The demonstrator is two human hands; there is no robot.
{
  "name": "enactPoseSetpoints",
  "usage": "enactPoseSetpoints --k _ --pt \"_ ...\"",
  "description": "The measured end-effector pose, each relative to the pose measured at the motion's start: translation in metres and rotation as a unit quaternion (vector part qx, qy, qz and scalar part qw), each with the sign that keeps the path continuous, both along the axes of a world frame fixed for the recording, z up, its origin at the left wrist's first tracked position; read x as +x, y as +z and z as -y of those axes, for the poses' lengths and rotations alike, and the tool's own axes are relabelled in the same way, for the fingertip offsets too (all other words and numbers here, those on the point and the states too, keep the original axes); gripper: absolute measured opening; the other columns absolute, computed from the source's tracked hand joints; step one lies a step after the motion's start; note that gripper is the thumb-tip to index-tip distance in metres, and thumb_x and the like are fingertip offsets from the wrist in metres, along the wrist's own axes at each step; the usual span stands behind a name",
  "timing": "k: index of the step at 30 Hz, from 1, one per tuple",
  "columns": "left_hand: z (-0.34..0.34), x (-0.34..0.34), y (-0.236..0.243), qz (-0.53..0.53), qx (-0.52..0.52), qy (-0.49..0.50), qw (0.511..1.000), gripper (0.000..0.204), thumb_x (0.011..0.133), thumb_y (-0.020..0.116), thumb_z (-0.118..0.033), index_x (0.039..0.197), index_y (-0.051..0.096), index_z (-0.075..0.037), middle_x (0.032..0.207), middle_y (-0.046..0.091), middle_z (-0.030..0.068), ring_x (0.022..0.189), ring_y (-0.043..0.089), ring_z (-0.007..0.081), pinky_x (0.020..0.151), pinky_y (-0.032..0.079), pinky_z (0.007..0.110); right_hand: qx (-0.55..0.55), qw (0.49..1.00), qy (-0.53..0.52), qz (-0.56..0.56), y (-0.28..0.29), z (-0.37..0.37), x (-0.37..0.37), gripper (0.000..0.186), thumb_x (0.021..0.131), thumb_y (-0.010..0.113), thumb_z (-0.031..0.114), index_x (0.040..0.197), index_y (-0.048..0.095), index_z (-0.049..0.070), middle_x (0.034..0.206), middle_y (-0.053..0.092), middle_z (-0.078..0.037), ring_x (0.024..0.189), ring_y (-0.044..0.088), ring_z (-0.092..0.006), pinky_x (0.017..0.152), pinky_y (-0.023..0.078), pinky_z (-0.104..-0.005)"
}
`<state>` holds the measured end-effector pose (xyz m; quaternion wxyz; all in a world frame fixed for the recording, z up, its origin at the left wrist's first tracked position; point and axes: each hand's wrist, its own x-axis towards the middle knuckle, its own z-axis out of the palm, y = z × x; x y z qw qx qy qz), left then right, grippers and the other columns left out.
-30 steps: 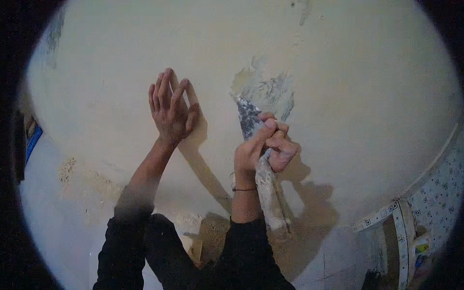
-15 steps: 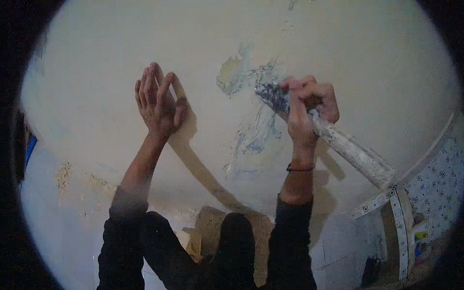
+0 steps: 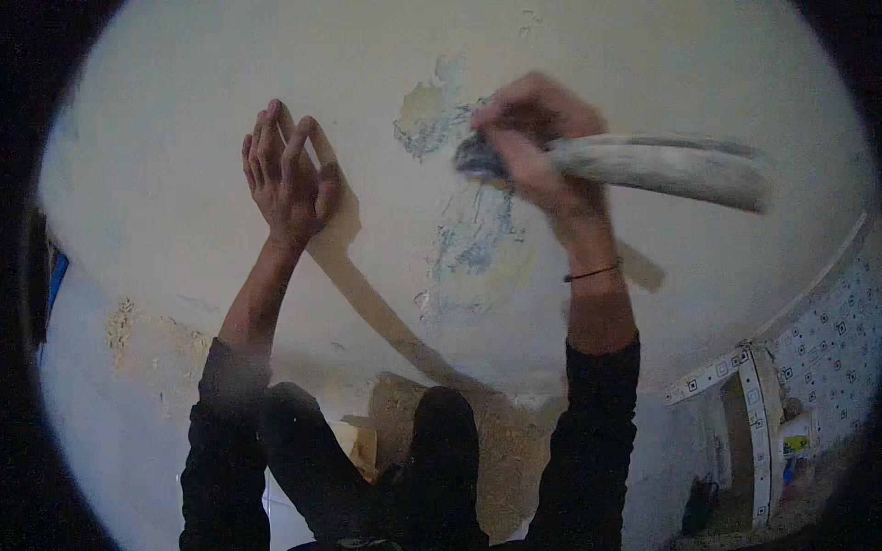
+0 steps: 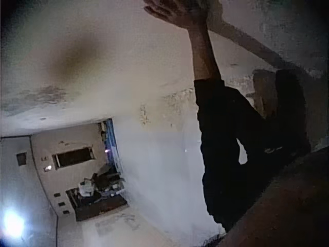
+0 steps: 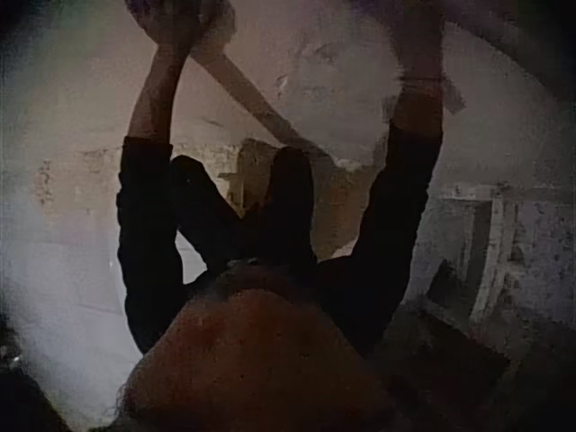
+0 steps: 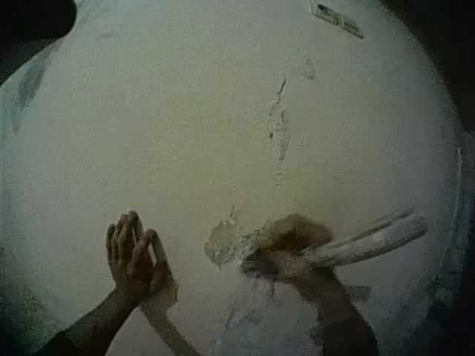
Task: The person scrapes paint from a wall using a trowel, then sweeps the scraped area of the wall with a brush.
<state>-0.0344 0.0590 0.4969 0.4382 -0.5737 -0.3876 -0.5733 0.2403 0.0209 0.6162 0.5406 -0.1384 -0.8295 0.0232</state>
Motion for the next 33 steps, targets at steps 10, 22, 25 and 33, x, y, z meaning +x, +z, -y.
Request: enactPoseSetpoints --k 10,22,25,33 --pt "-0.004 -0.001 -0.002 -0.003 0.014 -0.001 1.000 0.049 0.086 0.053 -0.037 0.130 0.047 -0.017 0.143 0.035 0.0156 0.133 0.032 0.0323 0.109 0.020 0.050 0.110 0.993 -0.042 0.017 0.008 0.014 0.001 0.015 0.078 0.067 -0.004 0.084 0.062 0.009 0.072 0.060 0.002 0.058 0.048 -0.0004 0.051 0.038 -0.0152" --pt "-0.009 -0.001 -0.003 0.008 0.009 -0.006 1.000 0.049 0.087 0.052 -0.039 0.131 0.046 -0.019 0.143 0.035 0.0146 0.134 0.031 0.0305 0.110 0.019 0.050 0.074 0.972 -0.048 0.217 0.027 0.015 -0.011 0.014 0.078 0.065 -0.006 0.087 0.063 0.006 0.077 0.062 -0.001 0.062 0.055 -0.0041 0.051 0.044 -0.0175" --pt "-0.006 0.000 -0.006 0.005 0.007 -0.004 1.000 0.050 0.087 0.053 -0.039 0.132 0.045 -0.019 0.144 0.034 0.0147 0.134 0.030 0.0308 0.110 0.019 0.050 0.131 0.973 -0.067 0.178 0.026 0.013 -0.013 0.014 0.077 0.067 -0.005 0.084 0.063 0.006 0.075 0.061 -0.001 0.060 0.054 -0.0049 0.051 0.044 -0.0180" --pt "-0.005 0.001 -0.002 0.009 0.000 -0.005 1.000 0.052 0.085 0.055 -0.040 0.132 0.046 -0.020 0.143 0.035 0.0134 0.133 0.031 0.0309 0.110 0.020 0.050 0.052 0.969 -0.069 0.232 0.012 0.017 -0.024 0.020 0.077 0.062 -0.007 0.090 0.062 0.008 0.081 0.062 0.000 0.064 0.056 -0.0042 0.056 0.047 -0.0187"
